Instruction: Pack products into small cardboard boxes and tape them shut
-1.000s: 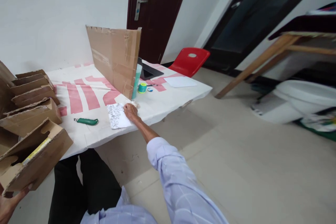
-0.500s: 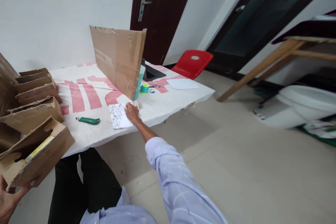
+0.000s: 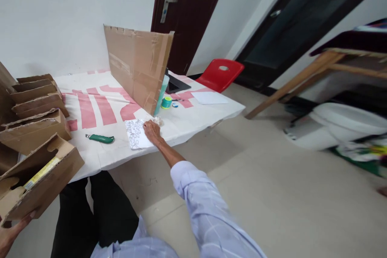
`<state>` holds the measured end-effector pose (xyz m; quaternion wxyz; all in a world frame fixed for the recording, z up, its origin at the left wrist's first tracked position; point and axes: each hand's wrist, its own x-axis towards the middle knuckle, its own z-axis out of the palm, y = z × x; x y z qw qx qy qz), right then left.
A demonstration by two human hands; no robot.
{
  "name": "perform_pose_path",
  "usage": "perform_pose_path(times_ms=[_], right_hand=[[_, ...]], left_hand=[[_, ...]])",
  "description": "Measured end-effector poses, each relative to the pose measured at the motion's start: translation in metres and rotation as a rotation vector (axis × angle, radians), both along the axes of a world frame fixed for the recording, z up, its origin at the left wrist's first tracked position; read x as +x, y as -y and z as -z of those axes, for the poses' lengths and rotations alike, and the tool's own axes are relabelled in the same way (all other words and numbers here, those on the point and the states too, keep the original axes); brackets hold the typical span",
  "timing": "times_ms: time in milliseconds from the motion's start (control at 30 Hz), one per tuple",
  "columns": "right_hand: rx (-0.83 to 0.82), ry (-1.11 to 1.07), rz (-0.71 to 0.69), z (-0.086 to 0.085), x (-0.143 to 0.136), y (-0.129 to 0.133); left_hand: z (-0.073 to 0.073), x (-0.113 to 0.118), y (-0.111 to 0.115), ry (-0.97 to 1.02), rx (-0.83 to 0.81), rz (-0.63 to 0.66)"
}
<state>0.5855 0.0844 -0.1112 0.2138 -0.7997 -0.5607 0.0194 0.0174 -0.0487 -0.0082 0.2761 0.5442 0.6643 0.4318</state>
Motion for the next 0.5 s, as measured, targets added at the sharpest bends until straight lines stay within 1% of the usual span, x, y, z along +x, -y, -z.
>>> perform_pose_path(times_ms=[100,233,300,433,500], right_hand=[[0.005,0.0,-0.012,0.001,-0.002,0.002],[0.035,-0.007,-0.017,-0.001,-0.008,0.005],[0.061,-0.011,-0.019,-0.003,-0.01,0.007],[0.123,-0.027,-0.037,-0.01,-0.014,0.015],[0.145,-0.045,-0.052,-0.013,-0.017,0.021]], left_hand=[[0.002,-0.001,-0.001,-0.017,-0.02,-0.014],[-0.002,0.005,-0.002,0.05,-0.053,-0.03],[-0.004,0.008,-0.004,0.074,-0.056,-0.003],[0.002,0.006,-0.007,0.098,0.02,0.059],[0.006,0.003,-0.007,0.059,0.085,0.068]])
